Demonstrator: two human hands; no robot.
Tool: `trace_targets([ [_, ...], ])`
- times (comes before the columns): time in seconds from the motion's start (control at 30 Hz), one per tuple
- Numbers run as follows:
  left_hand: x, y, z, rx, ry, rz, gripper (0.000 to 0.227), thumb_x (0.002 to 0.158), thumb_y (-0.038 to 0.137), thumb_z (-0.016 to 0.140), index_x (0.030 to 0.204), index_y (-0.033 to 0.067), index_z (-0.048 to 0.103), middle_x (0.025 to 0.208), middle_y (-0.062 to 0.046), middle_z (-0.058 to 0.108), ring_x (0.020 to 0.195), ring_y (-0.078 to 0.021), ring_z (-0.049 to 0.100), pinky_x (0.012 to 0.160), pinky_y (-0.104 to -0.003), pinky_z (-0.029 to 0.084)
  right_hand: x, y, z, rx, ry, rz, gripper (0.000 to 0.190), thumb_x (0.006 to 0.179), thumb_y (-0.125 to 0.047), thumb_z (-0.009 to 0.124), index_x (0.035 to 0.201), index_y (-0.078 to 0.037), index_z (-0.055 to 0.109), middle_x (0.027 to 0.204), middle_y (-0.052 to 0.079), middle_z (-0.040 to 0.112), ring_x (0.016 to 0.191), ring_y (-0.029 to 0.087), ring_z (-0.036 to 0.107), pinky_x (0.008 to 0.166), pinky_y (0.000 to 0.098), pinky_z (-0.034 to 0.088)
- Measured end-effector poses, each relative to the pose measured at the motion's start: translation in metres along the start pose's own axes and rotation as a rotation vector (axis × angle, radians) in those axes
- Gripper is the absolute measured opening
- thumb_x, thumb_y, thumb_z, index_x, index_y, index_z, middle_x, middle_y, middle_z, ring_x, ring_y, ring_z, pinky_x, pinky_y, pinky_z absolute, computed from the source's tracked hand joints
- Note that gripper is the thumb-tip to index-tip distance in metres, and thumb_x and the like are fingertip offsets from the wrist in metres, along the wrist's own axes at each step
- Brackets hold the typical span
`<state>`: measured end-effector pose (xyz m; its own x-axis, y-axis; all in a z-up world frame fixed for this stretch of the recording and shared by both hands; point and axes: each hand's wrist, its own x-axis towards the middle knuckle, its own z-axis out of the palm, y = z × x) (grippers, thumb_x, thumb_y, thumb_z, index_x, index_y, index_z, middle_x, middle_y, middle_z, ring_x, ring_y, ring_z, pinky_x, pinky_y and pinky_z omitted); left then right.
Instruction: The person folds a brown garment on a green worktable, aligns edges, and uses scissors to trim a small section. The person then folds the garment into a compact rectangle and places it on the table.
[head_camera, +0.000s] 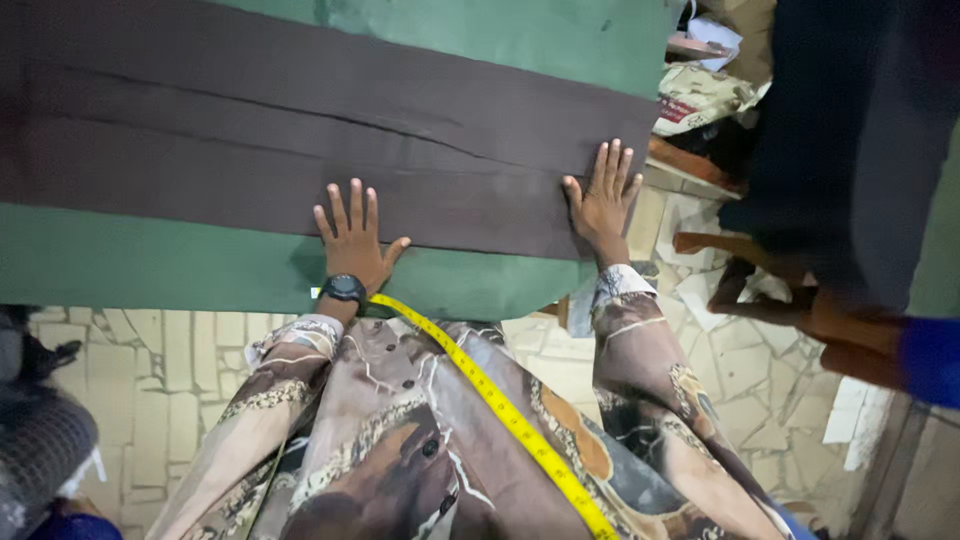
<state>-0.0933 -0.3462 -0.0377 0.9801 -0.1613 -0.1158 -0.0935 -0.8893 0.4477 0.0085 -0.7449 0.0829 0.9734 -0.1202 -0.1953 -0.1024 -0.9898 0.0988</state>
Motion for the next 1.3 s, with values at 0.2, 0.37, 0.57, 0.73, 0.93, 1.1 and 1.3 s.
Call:
trace_targets([
  [0.2, 0.005, 0.120, 0.019, -0.115, -0.023, 0.132, 0.108, 0.087, 0.077, 0.050, 0.164, 0.0061, 0.025, 0.172, -0.017, 0.010, 0.157, -0.0437, 0.002, 0.122, -0.069, 0.003, 0.017, 0.051, -0.015, -0.055, -0.011, -0.120, 0.090, 0.107, -0.067, 0.039, 0.169, -0.010, 0.009, 0.176, 0.013, -0.002, 0.162, 0.033, -0.008, 0.128, 0.0586, -0.005],
  [0.37, 0.016, 0.185, 0.022, -0.139, -0.018, 0.311, 0.103, 0.087, 0.076, 0.056, 0.164, 0.0136, 0.027, 0.173, -0.012, 0.012, 0.159, -0.0391, 0.002, 0.124, -0.067, 0.002, 0.056, 0.047, -0.044, -0.036, -0.064, -0.190, 0.086, 0.107, -0.063, 0.043, 0.169, -0.012, 0.011, 0.175, 0.014, -0.001, 0.161, 0.038, -0.005, 0.127, 0.0617, -0.001],
  [0.57, 0.037, 0.239, 0.021, -0.039, -0.102, 0.337, 0.100, 0.082, 0.066, 0.066, 0.162, 0.0170, 0.030, 0.171, -0.012, 0.015, 0.156, -0.0392, 0.006, 0.121, -0.067, 0.005, -0.022, 0.060, -0.012, 0.310, 0.311, -0.052, 0.084, 0.098, -0.041, 0.071, 0.155, 0.004, 0.030, 0.157, 0.029, 0.033, 0.146, 0.049, 0.031, 0.123, 0.0574, 0.026],
  [0.73, 0.033, 0.294, 0.031, -0.093, -0.099, 0.450, 0.098, 0.081, 0.055, 0.075, 0.160, 0.0145, 0.034, 0.170, -0.014, 0.019, 0.157, -0.0386, 0.010, 0.123, -0.066, 0.009, -0.082, 0.098, 0.011, 0.644, -0.047, 0.437, 0.062, 0.087, -0.037, 0.080, 0.120, 0.008, 0.053, 0.085, 0.017, 0.065, 0.073, 0.034, 0.068, 0.064, 0.0453, 0.053],
  [0.93, 0.049, 0.355, 0.055, -0.110, 0.019, 0.407, 0.088, 0.084, 0.044, 0.074, 0.159, 0.0080, 0.043, 0.168, -0.015, 0.032, 0.156, -0.0354, 0.025, 0.123, -0.059, 0.025, -0.046, 0.149, -0.040, 1.011, -0.611, 0.377, 0.041, 0.097, -0.032, 0.075, 0.086, 0.005, 0.060, 0.066, 0.007, 0.065, 0.054, 0.022, 0.063, 0.047, 0.0354, 0.047],
  [1.1, 0.048, 0.363, 0.064, -0.100, 0.083, 0.354, 0.050, 0.093, 0.030, 0.060, 0.140, 0.0121, 0.062, 0.161, -0.016, 0.041, 0.150, -0.0416, 0.031, 0.116, -0.058, 0.033, 0.001, 0.135, -0.085, 0.315, -0.001, -0.251, 0.039, 0.100, -0.027, 0.066, 0.125, 0.003, 0.062, 0.117, 0.023, 0.067, 0.109, 0.040, 0.065, 0.093, 0.0507, 0.052],
  [1.3, 0.043, 0.368, 0.061, -0.166, 0.113, 0.327, 0.045, 0.092, 0.026, 0.056, 0.135, 0.0135, 0.066, 0.160, -0.020, 0.041, 0.149, -0.0440, 0.032, 0.116, -0.059, 0.032, 0.101, 0.101, -0.077, -0.124, 0.067, -0.763, 0.060, 0.095, -0.032, 0.072, 0.147, -0.009, 0.052, 0.155, 0.025, 0.039, 0.140, 0.049, 0.031, 0.112, 0.0713, 0.029],
])
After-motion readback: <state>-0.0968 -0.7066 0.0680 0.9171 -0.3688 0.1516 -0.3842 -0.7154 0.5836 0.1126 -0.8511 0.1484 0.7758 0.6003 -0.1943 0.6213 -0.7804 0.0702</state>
